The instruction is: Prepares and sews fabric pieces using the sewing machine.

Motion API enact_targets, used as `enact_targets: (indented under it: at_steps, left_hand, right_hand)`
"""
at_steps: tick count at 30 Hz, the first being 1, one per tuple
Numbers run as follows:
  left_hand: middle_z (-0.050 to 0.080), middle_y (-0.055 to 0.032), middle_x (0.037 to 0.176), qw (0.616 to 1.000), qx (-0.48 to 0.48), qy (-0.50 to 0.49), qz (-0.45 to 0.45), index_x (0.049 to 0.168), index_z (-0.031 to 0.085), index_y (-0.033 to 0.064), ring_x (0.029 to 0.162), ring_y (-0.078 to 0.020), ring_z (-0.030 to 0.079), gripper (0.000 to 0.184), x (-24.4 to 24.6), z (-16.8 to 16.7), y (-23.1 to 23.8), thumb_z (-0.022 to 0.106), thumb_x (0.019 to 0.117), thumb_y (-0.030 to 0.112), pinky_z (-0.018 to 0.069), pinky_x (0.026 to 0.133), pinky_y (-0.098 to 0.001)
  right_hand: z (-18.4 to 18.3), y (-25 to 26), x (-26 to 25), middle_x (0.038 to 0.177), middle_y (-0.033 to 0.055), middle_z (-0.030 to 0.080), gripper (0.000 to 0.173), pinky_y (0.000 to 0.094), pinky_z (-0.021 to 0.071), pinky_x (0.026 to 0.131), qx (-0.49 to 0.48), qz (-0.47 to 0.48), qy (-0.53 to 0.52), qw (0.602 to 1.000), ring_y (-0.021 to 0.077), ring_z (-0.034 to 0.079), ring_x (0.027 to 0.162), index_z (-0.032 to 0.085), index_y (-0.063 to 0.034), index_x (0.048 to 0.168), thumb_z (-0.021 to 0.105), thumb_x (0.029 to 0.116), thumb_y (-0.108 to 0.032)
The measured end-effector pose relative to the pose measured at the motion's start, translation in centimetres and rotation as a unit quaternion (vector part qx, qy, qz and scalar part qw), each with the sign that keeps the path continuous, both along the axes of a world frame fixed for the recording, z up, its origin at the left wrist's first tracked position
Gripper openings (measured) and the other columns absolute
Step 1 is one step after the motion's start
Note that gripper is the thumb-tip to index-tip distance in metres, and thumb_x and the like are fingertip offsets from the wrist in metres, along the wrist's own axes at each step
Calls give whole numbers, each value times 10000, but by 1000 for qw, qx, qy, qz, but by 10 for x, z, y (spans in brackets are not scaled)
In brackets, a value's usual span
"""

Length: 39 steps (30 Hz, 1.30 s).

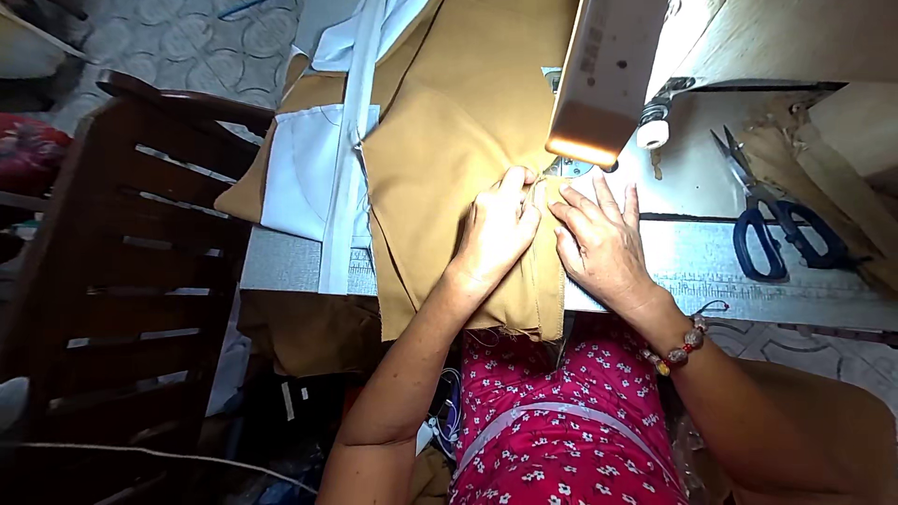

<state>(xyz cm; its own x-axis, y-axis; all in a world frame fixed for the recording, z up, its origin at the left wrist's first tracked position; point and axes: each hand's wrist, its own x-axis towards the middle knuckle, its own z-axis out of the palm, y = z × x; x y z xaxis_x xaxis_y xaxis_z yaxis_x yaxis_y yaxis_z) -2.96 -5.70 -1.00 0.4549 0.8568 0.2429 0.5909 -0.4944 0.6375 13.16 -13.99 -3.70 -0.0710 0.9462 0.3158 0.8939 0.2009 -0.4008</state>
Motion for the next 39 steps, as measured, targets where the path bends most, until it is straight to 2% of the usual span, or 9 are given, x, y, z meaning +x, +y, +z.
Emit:
enact_targets:
  at_steps: [3,6,9,14,17,21,26,30,39]
  left_hand:
    - [695,-65,810,1000,-20,-6,6,1099,689,26,654,-109,611,231,-3,5,3,529,933,15,488,616,-264]
    - [704,-137,911,1000,-23,-8,3,1013,715,-3,853,-214,677,233,-1,4,4,504,922,-42,532,774,-357]
    - [706,-160,1068,999,-44,19,4,1175,726,18,1007,-248,679,273,4,4,5,549,967,19,528,886,-372]
    - [672,-143,1008,995,-86,46,-25,1352,644,17,796,-180,589,422,4,9,20,697,937,77,489,747,-317]
    - [691,-179,1068,985,-130,94,-59,1365,636,2,884,-242,631,424,4,18,30,688,959,113,504,831,-392]
    - [669,-202,1128,972,-170,137,-83,1415,582,-15,962,-278,628,468,5,26,34,670,975,118,496,886,-424]
    - [661,-72,907,979,-191,35,-57,1359,625,-17,719,-93,527,469,-3,18,36,730,914,86,456,693,-256]
    - [679,-69,900,989,-138,39,-39,1345,641,-15,715,-86,530,457,-3,29,28,723,906,80,443,680,-240]
    - [675,-105,941,991,-127,33,-37,1328,652,-30,769,-133,554,448,18,16,11,695,892,60,454,718,-291]
  right_hand:
    - [0,0,0,1506,133,555,404,769,119,1162,0,0,1,1000,460,335,1496,686,-70,1319,449,1022,-206]
    - [1,0,-1,1500,142,560,400,775,121,1156,-4,1,1,1000,469,338,1491,690,-62,1309,447,1024,-203]
    - [1,0,-1,1494,148,563,403,785,113,1149,-6,2,1,1000,467,340,1491,688,-57,1311,445,1024,-201]
    - [10,3,1,1451,156,593,446,785,143,1139,-9,12,11,1000,449,407,1456,620,-44,1386,496,975,-164]
    - [21,9,-2,1380,199,597,582,784,142,1125,-33,20,1,999,468,450,1386,517,-49,1492,483,917,-130]
    - [33,14,-7,1318,242,579,537,763,90,1137,-79,13,-27,996,494,473,1291,591,-41,1421,448,922,-175]
    - [31,5,-4,1438,201,544,574,760,103,1143,-82,15,15,996,466,417,1391,523,-52,1485,495,928,-189]
    - [8,-16,-8,1257,158,686,355,757,216,1123,22,-17,35,999,445,564,1276,731,-36,1180,542,949,-228]
    - [-9,-27,-14,1328,121,685,402,786,159,1132,45,-45,72,995,475,496,1377,706,-49,1249,605,917,-250]
